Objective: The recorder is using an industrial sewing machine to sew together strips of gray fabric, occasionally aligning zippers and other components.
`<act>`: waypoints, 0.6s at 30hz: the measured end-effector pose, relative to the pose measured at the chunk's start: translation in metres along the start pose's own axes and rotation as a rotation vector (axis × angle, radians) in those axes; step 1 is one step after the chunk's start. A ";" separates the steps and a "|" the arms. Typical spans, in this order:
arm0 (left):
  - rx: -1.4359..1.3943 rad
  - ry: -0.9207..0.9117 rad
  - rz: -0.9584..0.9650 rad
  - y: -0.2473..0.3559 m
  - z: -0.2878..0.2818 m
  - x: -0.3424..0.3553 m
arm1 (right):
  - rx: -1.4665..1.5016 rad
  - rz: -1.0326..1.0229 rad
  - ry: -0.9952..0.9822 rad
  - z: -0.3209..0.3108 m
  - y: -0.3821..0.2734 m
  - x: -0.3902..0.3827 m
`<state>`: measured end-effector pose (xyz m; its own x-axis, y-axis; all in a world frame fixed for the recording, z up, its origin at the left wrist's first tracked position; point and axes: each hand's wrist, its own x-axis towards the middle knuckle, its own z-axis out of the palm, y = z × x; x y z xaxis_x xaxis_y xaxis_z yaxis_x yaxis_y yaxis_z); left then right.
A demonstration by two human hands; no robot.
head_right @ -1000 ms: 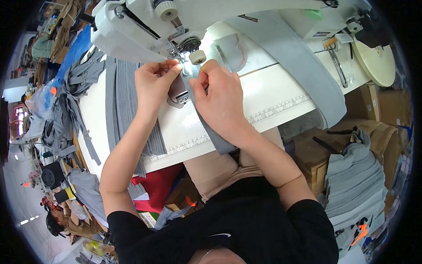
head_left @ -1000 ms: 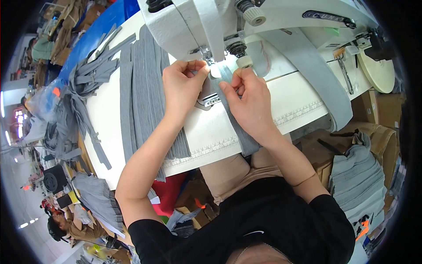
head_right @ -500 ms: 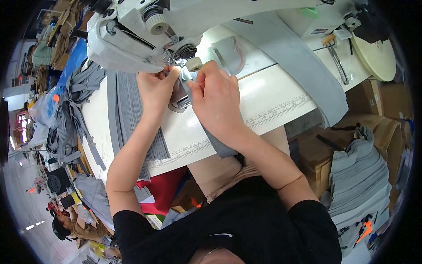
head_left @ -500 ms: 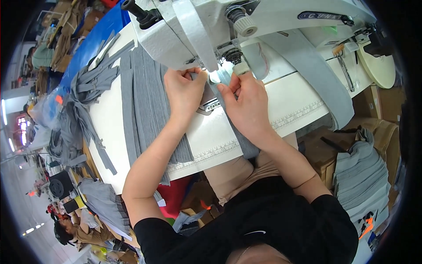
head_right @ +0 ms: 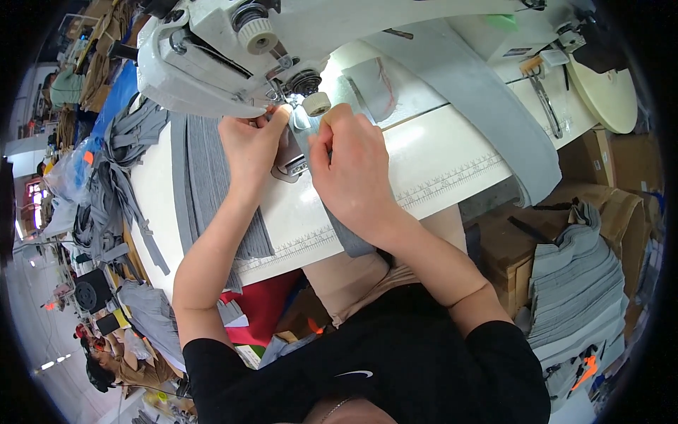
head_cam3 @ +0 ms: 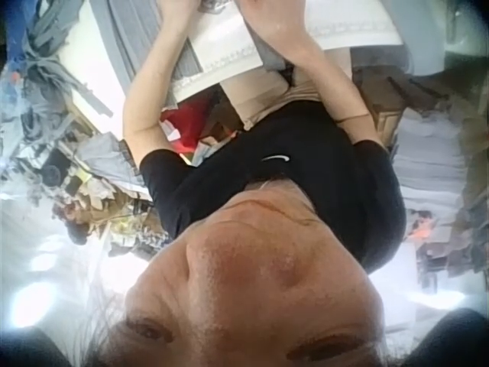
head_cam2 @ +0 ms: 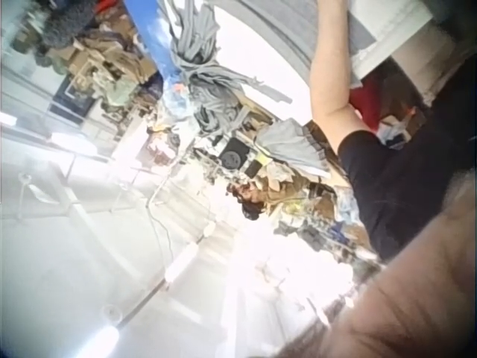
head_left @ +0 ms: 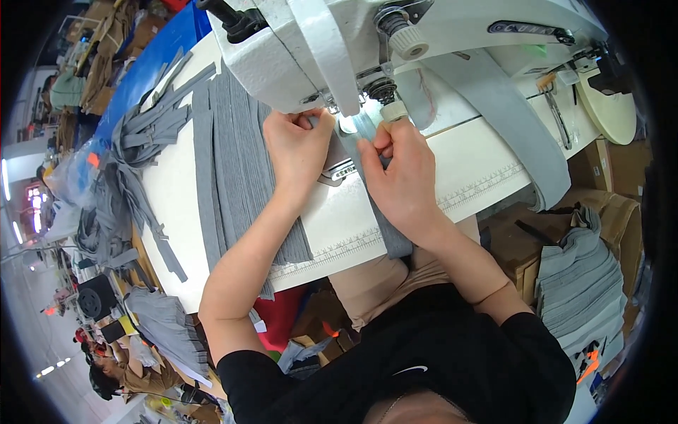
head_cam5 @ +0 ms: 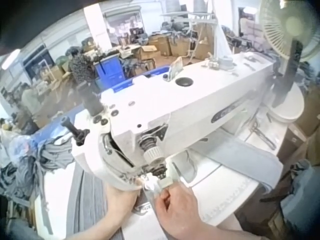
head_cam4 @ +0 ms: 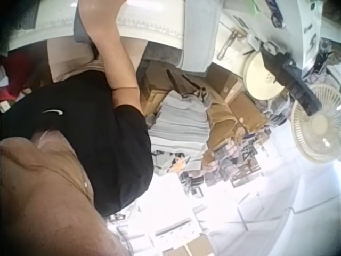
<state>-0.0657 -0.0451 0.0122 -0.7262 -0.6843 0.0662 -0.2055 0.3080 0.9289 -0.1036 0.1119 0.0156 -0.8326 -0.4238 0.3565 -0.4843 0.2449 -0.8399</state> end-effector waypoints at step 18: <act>0.065 0.094 0.035 -0.007 0.002 0.001 | -0.048 -0.034 -0.021 0.002 0.001 0.001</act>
<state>-0.0666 -0.0468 0.0050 -0.6695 -0.7305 0.1347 -0.2258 0.3729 0.9000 -0.1046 0.1101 0.0139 -0.8099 -0.4504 0.3758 -0.5250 0.2710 -0.8068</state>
